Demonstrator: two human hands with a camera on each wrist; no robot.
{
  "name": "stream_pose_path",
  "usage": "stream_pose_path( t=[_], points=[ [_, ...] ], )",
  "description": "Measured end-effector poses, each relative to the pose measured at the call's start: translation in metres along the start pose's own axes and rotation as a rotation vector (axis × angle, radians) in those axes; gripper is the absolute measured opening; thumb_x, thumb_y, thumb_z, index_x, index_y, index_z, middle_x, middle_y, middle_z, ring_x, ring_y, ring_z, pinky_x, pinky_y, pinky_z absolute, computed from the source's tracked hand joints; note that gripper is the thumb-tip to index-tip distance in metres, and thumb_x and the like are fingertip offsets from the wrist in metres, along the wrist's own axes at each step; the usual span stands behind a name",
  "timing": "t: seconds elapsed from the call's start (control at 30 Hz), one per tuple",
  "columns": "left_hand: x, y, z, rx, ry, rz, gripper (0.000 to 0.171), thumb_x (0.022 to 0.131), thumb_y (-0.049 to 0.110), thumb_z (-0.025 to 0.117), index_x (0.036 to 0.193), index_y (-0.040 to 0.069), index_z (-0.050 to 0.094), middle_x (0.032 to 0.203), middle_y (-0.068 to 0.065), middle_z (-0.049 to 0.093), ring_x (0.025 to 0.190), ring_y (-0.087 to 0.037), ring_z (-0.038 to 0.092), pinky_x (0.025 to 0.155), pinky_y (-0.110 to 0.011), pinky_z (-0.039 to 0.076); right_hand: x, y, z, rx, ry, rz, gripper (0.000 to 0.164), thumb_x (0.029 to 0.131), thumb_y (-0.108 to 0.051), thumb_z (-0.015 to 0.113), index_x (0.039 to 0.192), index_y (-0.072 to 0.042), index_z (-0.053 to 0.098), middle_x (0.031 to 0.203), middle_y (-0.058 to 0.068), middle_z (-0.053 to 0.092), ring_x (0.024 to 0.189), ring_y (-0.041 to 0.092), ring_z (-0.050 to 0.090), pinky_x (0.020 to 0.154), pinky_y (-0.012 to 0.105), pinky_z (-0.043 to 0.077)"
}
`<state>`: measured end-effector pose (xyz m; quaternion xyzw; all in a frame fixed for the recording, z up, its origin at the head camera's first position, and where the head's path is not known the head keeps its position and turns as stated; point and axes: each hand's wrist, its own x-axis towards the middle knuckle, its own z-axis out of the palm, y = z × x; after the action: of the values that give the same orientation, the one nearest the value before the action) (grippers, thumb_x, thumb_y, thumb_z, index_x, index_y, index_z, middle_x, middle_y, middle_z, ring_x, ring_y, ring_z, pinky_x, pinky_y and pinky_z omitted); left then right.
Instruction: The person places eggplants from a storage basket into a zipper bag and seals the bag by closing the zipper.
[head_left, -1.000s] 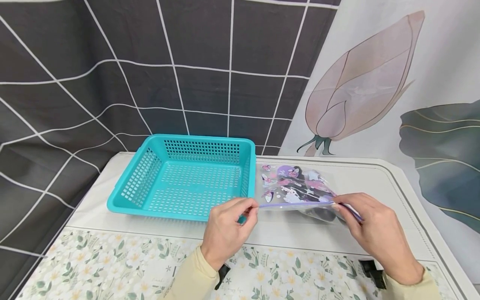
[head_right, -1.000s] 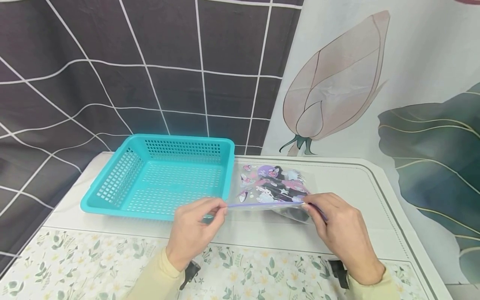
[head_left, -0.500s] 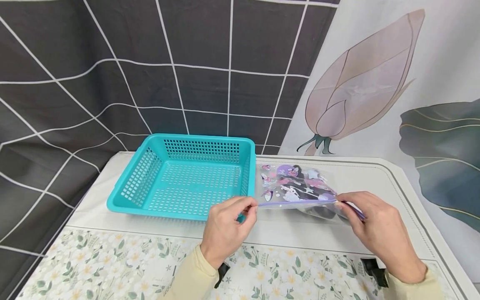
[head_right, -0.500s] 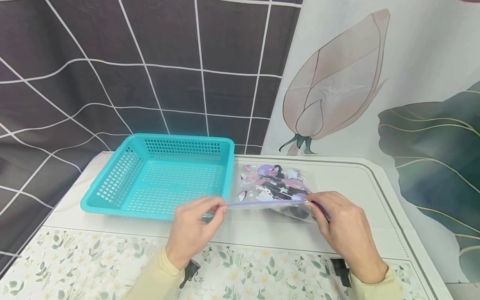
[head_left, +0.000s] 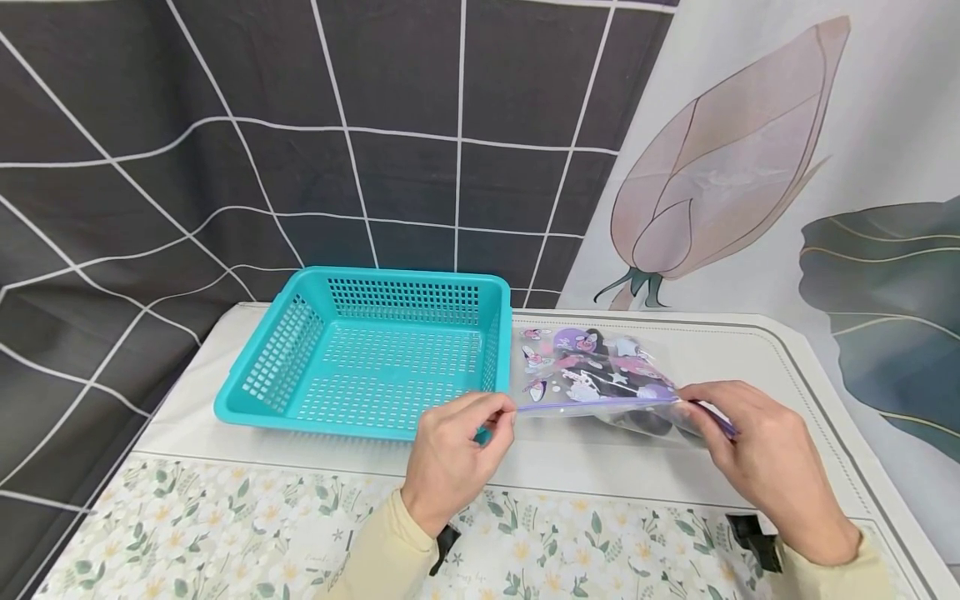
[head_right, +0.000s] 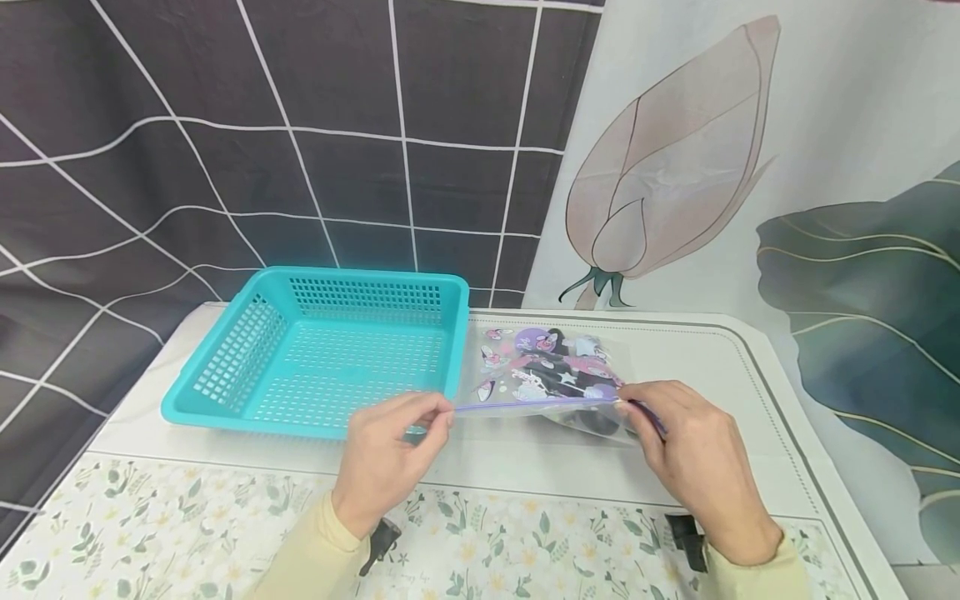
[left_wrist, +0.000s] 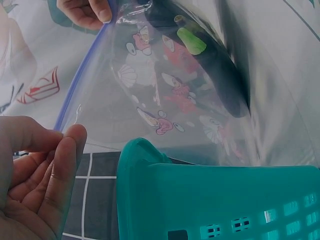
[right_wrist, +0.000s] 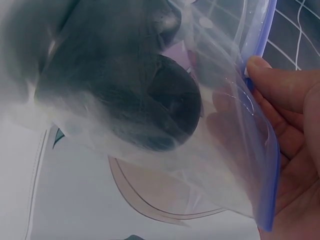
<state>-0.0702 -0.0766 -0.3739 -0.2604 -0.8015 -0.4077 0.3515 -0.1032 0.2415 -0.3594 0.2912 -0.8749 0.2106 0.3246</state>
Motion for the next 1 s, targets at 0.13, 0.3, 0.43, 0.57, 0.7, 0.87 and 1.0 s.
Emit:
stream_pose_path(
  t=[0.13,0.3,0.43,0.57,0.7,0.87,1.0],
  points=[
    [0.001,0.0,0.0,0.002,-0.004,-0.001,0.012,0.085,-0.004,0.067,0.086,0.006,0.073,0.082,-0.003,0.073,0.068,-0.006,0.069,0.064,-0.015,0.055,0.001,0.001,-0.002,-0.006,-0.01,0.008,0.057,0.103,-0.056,0.043,0.097,-0.01,0.075,0.09,0.002,0.074,0.082,0.024,0.068,0.086,0.01,0.038],
    [0.001,0.001,0.0,0.0,-0.007,-0.002,0.012,0.085,-0.003,0.067,0.085,0.007,0.073,0.081,-0.002,0.073,0.068,-0.006,0.068,0.064,-0.015,0.055,0.002,0.002,-0.004,-0.012,-0.018,0.012,0.056,0.103,-0.055,0.043,0.097,-0.009,0.075,0.09,0.002,0.074,0.082,0.024,0.067,0.086,0.01,0.037],
    [0.001,0.001,-0.001,-0.004,-0.006,-0.002,0.012,0.085,-0.003,0.067,0.085,0.007,0.073,0.081,-0.002,0.073,0.068,-0.006,0.068,0.064,-0.015,0.055,0.002,0.003,-0.005,-0.016,-0.02,0.012,0.055,0.103,-0.054,0.044,0.097,-0.009,0.075,0.09,0.003,0.074,0.083,0.025,0.067,0.086,0.011,0.036],
    [0.001,0.001,-0.001,-0.003,-0.006,-0.002,0.012,0.085,-0.003,0.067,0.085,0.008,0.073,0.081,-0.002,0.073,0.068,-0.006,0.068,0.064,-0.015,0.055,0.001,0.005,-0.006,-0.013,-0.016,0.015,0.053,0.103,-0.053,0.046,0.097,-0.009,0.075,0.091,0.004,0.074,0.083,0.027,0.068,0.087,0.01,0.036],
    [0.001,0.001,-0.001,0.001,-0.008,-0.006,0.012,0.085,-0.003,0.067,0.085,0.008,0.073,0.081,-0.001,0.073,0.068,-0.005,0.068,0.064,-0.015,0.055,0.0,0.006,-0.007,-0.011,-0.018,0.024,0.05,0.103,-0.051,0.049,0.097,-0.009,0.075,0.091,0.005,0.074,0.084,0.028,0.067,0.089,0.008,0.035],
    [0.0,0.001,-0.001,0.001,-0.012,-0.01,0.012,0.086,-0.002,0.067,0.086,0.008,0.073,0.082,-0.002,0.074,0.068,-0.005,0.068,0.064,-0.015,0.055,-0.001,0.006,-0.011,-0.021,-0.042,0.039,0.032,0.099,-0.036,0.06,0.097,-0.008,0.075,0.091,0.005,0.074,0.084,0.026,0.067,0.088,0.008,0.034],
    [0.0,0.001,-0.001,0.0,-0.008,-0.003,0.012,0.085,-0.003,0.067,0.086,0.008,0.073,0.082,-0.002,0.073,0.068,-0.005,0.068,0.064,-0.015,0.055,-0.001,0.006,-0.013,-0.032,-0.051,0.048,0.026,0.097,-0.031,0.063,0.096,-0.007,0.074,0.091,0.006,0.074,0.084,0.026,0.067,0.087,0.008,0.034]
  ],
)
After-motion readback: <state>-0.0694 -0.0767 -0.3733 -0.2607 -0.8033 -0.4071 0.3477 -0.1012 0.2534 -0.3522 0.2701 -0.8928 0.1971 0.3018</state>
